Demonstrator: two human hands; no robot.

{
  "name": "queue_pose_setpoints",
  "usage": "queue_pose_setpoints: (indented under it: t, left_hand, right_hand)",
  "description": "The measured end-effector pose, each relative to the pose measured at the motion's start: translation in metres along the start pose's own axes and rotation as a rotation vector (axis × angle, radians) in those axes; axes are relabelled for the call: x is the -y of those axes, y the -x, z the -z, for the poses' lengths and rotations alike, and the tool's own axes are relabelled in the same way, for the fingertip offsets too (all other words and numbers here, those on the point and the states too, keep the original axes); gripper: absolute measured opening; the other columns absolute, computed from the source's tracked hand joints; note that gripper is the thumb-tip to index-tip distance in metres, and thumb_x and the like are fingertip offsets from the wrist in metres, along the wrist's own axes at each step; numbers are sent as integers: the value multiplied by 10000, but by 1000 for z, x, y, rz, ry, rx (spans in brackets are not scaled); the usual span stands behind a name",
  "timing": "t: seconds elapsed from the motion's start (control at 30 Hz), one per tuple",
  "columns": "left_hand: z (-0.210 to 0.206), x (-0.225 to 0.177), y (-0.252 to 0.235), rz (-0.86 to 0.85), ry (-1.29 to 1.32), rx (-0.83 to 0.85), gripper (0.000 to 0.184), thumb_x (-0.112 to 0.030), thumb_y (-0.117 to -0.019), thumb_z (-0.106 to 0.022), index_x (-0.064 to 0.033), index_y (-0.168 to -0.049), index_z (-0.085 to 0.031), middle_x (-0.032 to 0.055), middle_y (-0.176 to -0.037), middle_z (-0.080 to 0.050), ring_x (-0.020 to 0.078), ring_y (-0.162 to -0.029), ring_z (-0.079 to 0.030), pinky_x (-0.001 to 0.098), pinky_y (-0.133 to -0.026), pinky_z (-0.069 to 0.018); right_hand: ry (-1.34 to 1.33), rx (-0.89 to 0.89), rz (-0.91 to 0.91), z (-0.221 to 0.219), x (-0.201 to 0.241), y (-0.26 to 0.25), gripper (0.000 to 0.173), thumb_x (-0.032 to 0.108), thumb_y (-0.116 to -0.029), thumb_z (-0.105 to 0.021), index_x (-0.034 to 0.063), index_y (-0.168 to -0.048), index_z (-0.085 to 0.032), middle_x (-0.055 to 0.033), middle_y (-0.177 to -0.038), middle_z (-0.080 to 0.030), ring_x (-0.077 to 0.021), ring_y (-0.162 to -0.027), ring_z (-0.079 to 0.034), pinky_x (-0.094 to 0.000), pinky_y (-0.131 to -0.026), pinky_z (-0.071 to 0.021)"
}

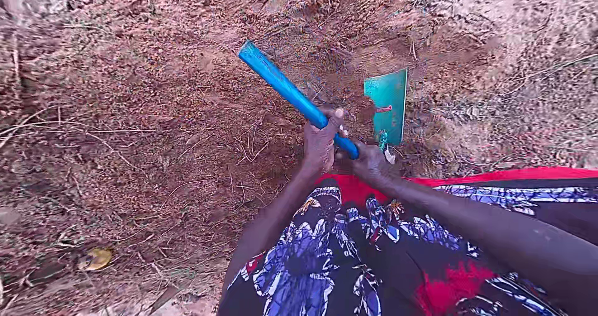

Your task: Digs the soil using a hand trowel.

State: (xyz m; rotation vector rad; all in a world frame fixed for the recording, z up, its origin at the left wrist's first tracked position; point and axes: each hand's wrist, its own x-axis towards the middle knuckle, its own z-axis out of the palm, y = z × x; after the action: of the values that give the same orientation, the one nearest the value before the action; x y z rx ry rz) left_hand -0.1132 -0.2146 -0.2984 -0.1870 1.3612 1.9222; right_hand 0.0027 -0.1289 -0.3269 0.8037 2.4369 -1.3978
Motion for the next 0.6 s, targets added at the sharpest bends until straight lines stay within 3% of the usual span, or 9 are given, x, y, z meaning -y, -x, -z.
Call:
queue_pose_setpoints:
  t: [0.2,0.33,0.47,0.6]
  left_hand:
    - [35,-21,33,-48,41,-250,120,-75,-1045,-520,-134,-965,-588,-36,-679,-578,82,-586,-585,266,-634,-567]
    - [33,-41,48,-86,-8,-263,101,-80,-1029,-554,-128,-957,-606,-31,-674,-570,80,-574,-568,255,-609,-548]
    - [38,-82,66,-160,-173,-309,81,-108,-1020,-588,-154,-953,-597,-59,-675,-575,48,-551,-559,214,-561,-536]
    - [60,-128,79,-222,-272,-367,43,-123,-1025,-605,-114,-986,-590,-45,-655,-548,29,-497,-521,175,-489,-500]
  right_hand:
    - [32,234,-16,-26,41,5,419,330,-992,-648,-12,-1231,-689,-250,-1012,-730,-435,-982,-704,-623,-869,-519]
    - [-33,222,3,-33,59,14,401,335,-973,-669,-23,-1150,-707,-214,-928,-726,-375,-898,-704,-577,-820,-527]
    - [-245,229,57,-50,96,21,346,253,-923,-694,-41,-1104,-715,-156,-864,-712,-252,-796,-675,-463,-763,-529]
    - [-350,239,115,-77,149,20,363,212,-911,-717,-68,-1142,-695,-126,-826,-691,-203,-748,-637,-439,-729,-512]
